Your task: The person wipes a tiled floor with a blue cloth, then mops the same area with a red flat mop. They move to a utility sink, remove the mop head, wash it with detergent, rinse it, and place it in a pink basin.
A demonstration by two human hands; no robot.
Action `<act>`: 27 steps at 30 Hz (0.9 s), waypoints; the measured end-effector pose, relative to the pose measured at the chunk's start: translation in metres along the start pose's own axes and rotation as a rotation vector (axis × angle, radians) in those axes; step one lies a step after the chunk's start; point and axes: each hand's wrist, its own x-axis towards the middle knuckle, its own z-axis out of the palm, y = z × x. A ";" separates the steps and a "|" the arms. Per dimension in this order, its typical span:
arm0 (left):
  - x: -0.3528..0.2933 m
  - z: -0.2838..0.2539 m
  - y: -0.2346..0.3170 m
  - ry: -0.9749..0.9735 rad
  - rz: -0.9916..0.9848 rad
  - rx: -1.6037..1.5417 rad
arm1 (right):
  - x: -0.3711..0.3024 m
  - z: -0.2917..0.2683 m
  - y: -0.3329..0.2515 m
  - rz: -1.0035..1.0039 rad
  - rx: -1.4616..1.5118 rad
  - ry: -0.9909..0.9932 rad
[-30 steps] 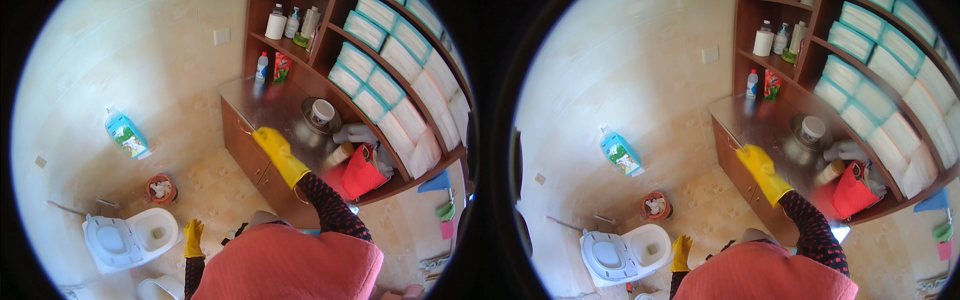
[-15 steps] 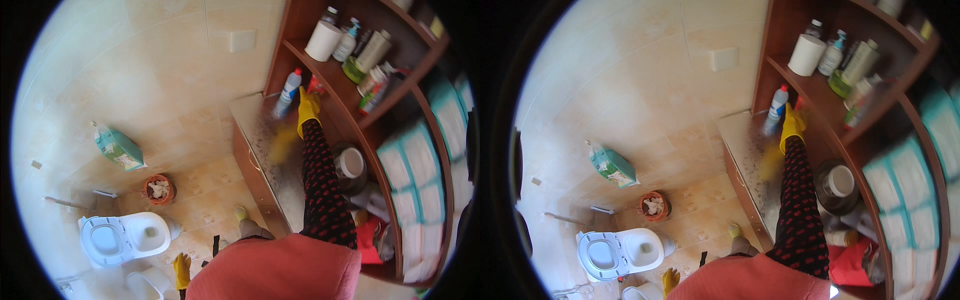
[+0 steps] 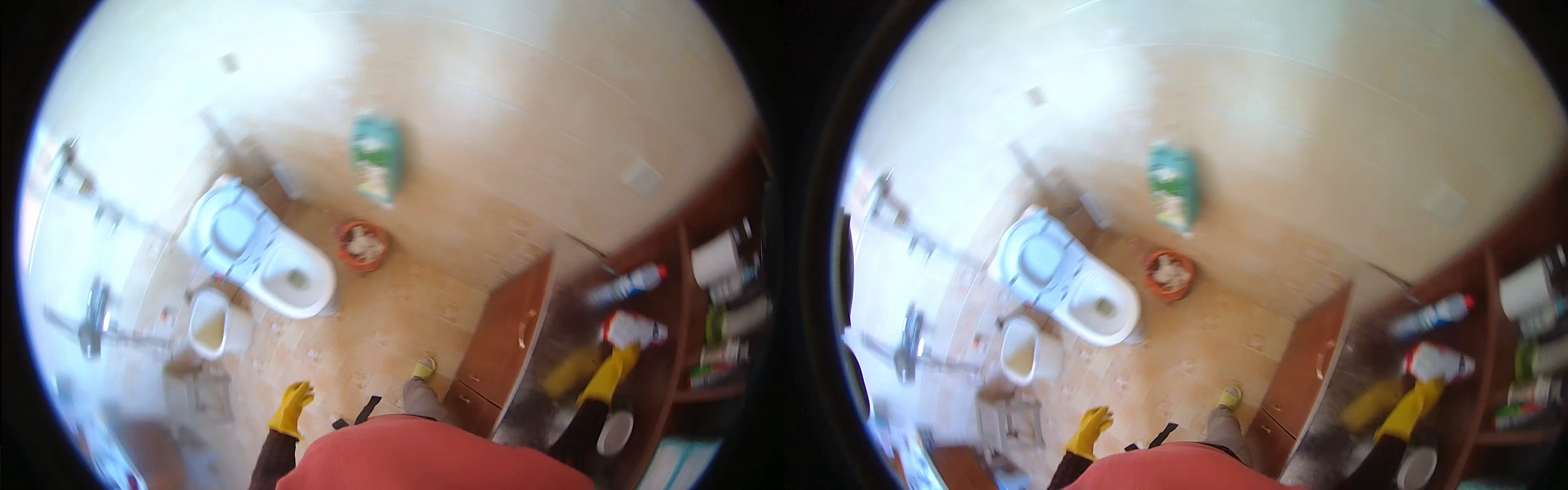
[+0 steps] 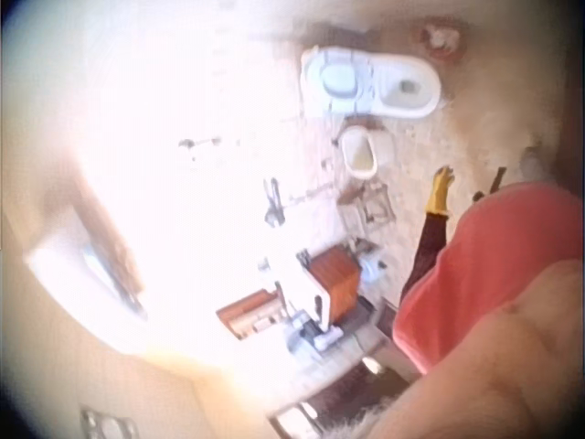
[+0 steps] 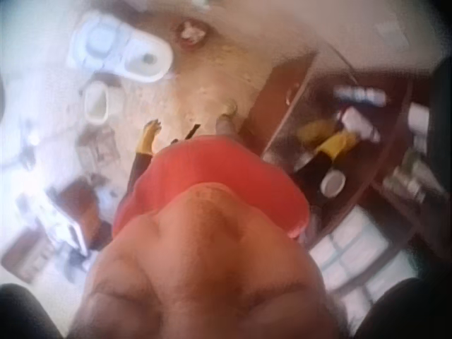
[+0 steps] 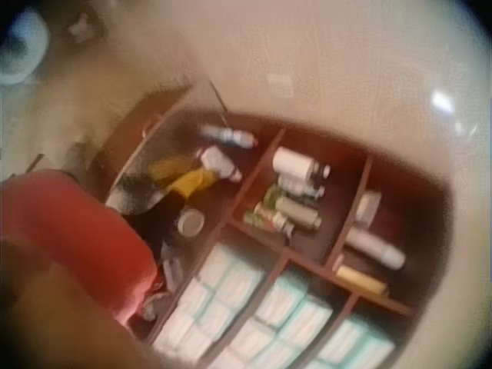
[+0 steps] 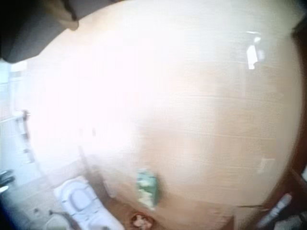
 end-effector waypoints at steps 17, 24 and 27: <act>-0.211 -0.163 0.011 0.803 0.851 0.739 | -0.843 -0.061 -0.208 -1.116 0.390 -1.619; -0.243 -0.315 -0.102 1.275 0.749 0.046 | -0.992 -0.283 -0.256 -1.676 0.381 -2.124; -0.274 -0.352 -0.128 1.529 0.720 0.124 | -1.039 -0.328 -0.275 -1.912 0.558 -2.311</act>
